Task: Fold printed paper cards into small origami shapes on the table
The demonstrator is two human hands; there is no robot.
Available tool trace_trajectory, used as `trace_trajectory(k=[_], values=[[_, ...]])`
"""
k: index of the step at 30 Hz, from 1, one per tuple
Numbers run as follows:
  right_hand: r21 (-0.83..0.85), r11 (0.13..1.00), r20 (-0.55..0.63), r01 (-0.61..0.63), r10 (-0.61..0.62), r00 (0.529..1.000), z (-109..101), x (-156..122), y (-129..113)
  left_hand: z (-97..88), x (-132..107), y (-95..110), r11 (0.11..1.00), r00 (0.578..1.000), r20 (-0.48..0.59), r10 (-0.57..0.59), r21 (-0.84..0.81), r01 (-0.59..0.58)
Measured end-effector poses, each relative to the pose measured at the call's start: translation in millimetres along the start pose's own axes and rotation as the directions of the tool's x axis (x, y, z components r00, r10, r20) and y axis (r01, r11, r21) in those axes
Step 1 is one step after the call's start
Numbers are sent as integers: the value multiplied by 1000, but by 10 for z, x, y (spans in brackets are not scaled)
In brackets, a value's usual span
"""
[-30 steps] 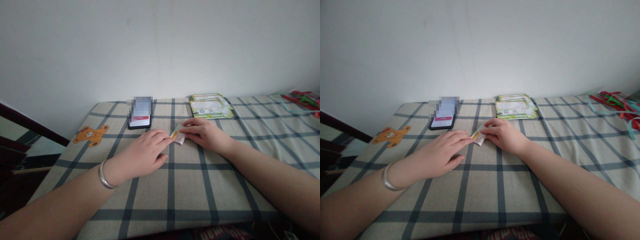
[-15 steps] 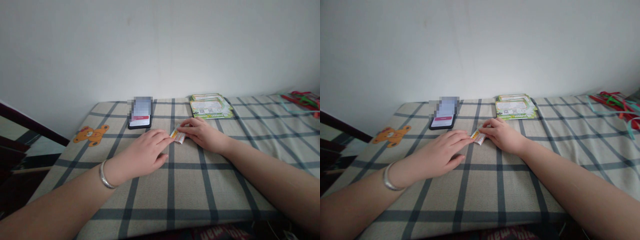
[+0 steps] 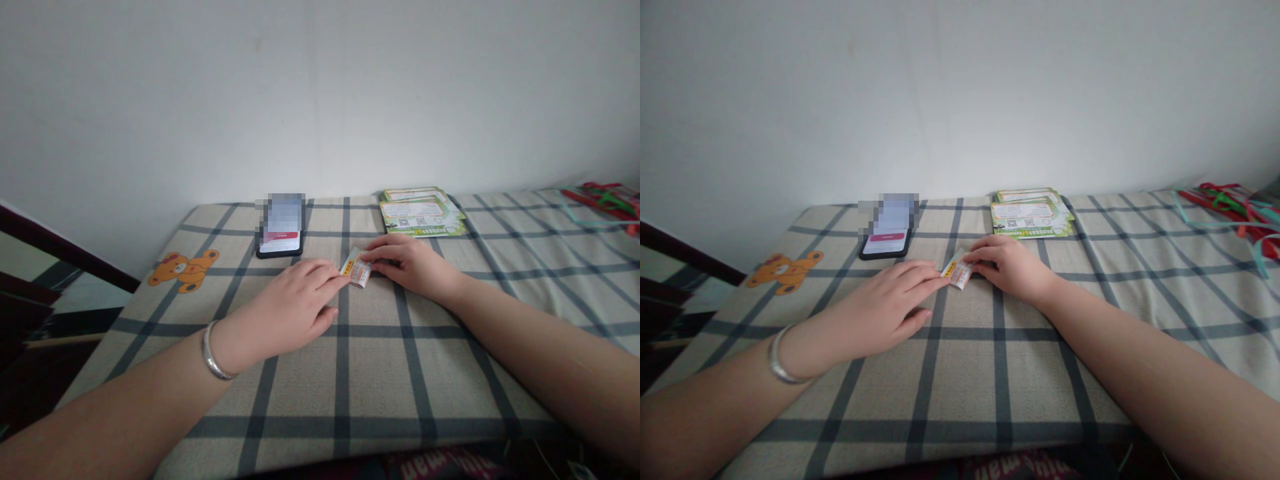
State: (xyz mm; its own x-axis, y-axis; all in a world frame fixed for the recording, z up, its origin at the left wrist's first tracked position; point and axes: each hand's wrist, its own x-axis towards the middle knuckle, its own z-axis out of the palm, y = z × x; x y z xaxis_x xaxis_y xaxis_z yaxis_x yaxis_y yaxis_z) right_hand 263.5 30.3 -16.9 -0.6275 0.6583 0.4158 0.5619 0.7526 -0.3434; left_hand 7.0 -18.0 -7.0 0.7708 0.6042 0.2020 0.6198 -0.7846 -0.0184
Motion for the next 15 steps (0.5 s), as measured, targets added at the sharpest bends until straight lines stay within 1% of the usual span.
trace_trajectory(k=[3,8,12,15], values=[[-85,996,24,3,-1,1000,2,-4,-20,3,2,1,1000,1000,-1,0,-1,0],[-171,985,41,-4,11,999,-1,-9,-54,13,16,-4,1000,1000,-4,-7,-9,7],[-266,964,37,-13,23,999,-11,-24,-131,42,12,-24,1000,1000,6,14,-11,-14],[-304,953,30,3,7,1000,-5,-34,-166,56,5,-32,999,1000,19,21,-25,-21]])
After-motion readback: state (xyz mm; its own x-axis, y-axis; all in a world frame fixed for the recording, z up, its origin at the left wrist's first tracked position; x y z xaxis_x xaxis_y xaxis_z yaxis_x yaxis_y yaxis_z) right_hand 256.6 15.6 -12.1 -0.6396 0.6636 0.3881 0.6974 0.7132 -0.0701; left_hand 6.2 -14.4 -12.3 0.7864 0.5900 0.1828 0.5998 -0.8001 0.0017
